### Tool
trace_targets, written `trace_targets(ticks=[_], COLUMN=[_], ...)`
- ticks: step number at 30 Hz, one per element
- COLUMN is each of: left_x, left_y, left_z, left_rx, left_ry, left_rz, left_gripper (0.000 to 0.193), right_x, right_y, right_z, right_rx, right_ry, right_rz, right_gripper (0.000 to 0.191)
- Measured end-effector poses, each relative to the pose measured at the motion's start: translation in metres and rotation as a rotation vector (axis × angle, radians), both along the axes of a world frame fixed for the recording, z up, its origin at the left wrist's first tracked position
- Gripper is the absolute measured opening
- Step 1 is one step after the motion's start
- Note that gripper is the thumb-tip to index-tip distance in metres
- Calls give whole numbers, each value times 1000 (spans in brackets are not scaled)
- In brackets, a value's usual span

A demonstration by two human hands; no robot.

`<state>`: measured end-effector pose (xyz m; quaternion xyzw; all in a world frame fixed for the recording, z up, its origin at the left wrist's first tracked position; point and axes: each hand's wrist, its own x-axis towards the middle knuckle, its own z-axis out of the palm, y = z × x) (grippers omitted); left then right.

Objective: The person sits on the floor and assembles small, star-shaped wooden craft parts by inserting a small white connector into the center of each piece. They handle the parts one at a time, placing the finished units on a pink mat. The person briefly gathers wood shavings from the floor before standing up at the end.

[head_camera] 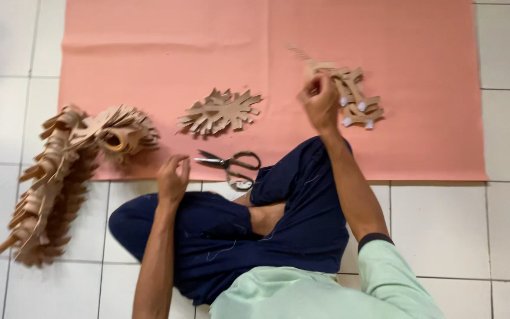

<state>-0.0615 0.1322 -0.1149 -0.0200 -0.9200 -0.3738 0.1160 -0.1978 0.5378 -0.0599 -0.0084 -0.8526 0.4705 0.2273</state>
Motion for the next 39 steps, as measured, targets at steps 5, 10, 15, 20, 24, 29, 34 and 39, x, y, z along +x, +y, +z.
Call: trace_targets(ticks=[5,10,15,20,24,29,34,39], left_x=[-3,2,8,17,34,52,62,59], left_y=[6,-15,-28,-29,-7,14,32,51], left_z=[-21,-22,-19,-22,-22,-3,25,49], left_rx=[747,984,925,927,927,1058,1048,1001], left_ry=[-198,-184,-143,-136,-136,-134,-108,-78], left_rz=[-22,59,137,138,101,13,32,2], left_gripper=[45,41,26,21,16,16,23,36], right_x=[87,134,155,168,161,160,164,160], right_y=[-133,-193,-205,-217,-224,-218,-208,-200], right_z=[-28,-61,-73,-51,-20,1,-2,-12], right_rx=[-12,323,436,301,328,146,32,-67], right_ry=[-28,31,15,-257,348,215,141,51], right_rz=[518,574,629,476,465,620,659,658], right_gripper=[20,25,22,21,46,42,29,20])
